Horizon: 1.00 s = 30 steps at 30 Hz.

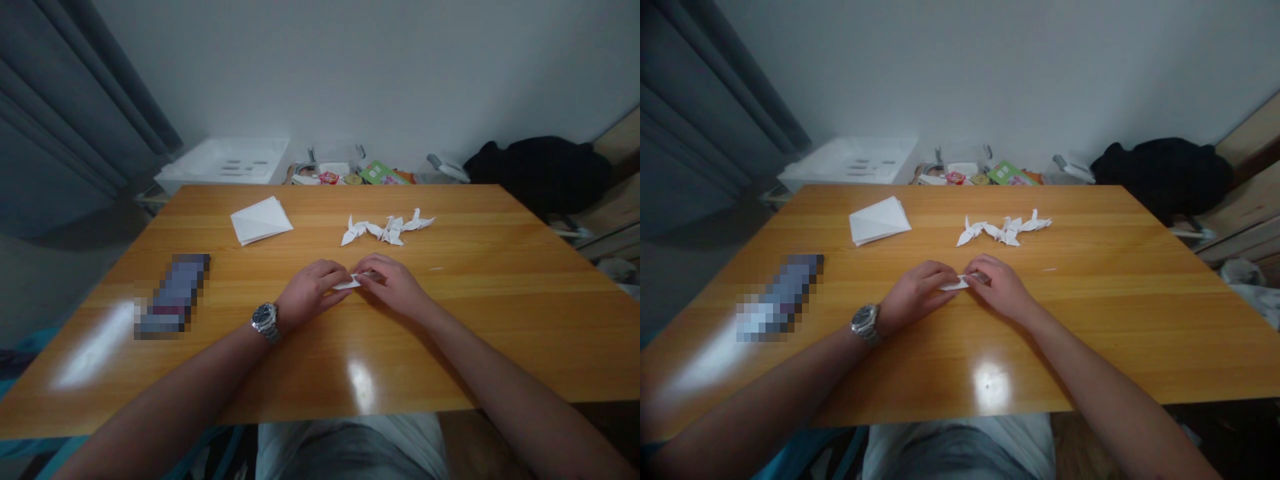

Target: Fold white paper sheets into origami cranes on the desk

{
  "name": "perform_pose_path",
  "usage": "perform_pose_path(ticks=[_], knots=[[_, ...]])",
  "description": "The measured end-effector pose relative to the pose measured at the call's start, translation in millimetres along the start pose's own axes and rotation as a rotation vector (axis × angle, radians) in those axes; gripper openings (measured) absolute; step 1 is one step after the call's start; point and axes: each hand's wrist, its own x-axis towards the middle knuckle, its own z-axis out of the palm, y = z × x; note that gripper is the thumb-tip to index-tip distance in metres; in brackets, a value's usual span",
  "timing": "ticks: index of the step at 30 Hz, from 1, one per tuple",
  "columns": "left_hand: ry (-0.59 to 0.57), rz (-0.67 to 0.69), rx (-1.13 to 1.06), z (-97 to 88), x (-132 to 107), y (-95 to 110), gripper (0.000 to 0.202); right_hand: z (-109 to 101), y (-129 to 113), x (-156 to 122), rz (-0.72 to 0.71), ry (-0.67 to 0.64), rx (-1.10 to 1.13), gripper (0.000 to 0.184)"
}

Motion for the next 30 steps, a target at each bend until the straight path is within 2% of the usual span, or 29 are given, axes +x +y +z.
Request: perform_pose_path(ticks=[6,13,17,21,24,30], knots=[[-0.037,-0.013,-0.002,2.9,0.5,-1.3,0.022,2.9,3.6,-0.4,0.034,-0.024,0.029,0.008],[-0.017,-0.080,-0.096,2.6,0.8,-2.9,0.011,9.2,6.7,-2.0,0.153,-0.017,0.060,0.013],[0.022,-0.165,-0.139,3.7,-0.2,-6.5,0.009,7.9,4.3,-1.7,0.083,0.028,0.035,0.025],[0.027,-0.225,-0.182,6.9,-0.6,-9.4,0.007,6.6,6.0,-0.5,-0.037,-0.009,-0.051,0.012],[0.001,-0.255,-0.174,9.4,-0.3,-9.9,0.008,8.3,10.9,0.3,-0.073,-0.023,-0.074,0.006],[-0.021,-0.203,-0.070,10.2,2.2,-12.1,0.011,13.4,16.1,2.7,-0.099,-0.014,-0.162,0.005]])
